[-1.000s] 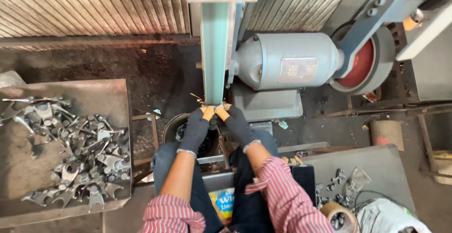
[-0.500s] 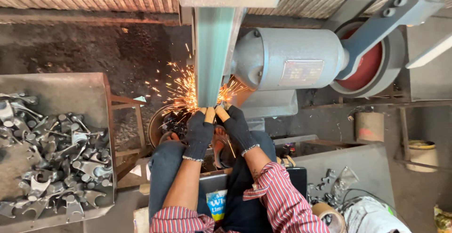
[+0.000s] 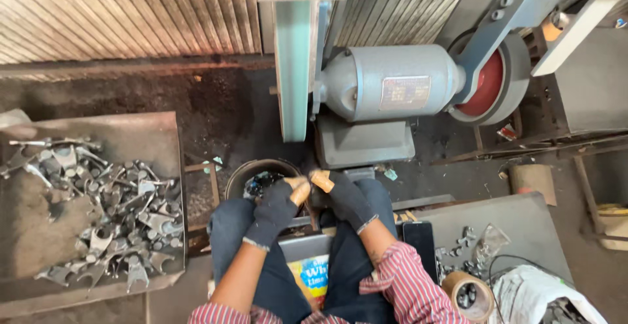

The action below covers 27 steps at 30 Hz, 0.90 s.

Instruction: The person sits at a belt grinder and grinds metal workpieces by hand, holding each piece against the moving belt with sparks flying. They place finished pieces onto a metal tray and pick up new pieces from the tray to continue grinding.

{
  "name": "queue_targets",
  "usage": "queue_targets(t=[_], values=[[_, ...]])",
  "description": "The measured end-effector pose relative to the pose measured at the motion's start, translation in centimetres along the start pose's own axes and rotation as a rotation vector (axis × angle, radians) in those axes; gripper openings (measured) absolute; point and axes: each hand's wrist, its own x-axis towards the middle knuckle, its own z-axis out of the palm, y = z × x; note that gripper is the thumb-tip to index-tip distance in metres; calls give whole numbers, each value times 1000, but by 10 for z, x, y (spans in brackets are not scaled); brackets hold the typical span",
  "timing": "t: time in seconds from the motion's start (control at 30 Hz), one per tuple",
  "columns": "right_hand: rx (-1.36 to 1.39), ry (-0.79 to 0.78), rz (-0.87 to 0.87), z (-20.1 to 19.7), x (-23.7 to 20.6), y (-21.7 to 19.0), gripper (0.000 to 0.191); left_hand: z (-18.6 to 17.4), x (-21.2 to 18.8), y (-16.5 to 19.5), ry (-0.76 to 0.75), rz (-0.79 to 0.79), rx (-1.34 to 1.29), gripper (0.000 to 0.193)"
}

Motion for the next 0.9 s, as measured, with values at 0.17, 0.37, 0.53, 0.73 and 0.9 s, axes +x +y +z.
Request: queue_targets(t=[0.17, 0.37, 0.53, 0.73, 0.9], values=[[-5, 168, -105, 2, 30, -10, 28, -2, 38, -14, -140, -555, -529, 35], [-216, 270, -71, 27, 79, -28, 27, 7, 69, -40, 136, -434, -243, 31], [-9, 239, -28, 28, 87, -28, 25, 30, 71, -45, 334, -232, 127, 28], [105, 273, -11, 14, 88, -23, 22, 54, 77, -44, 372, -264, 13, 28], [-54, 382, 2, 10, 73, -26, 28, 57, 84, -32, 332, -238, 18, 29]])
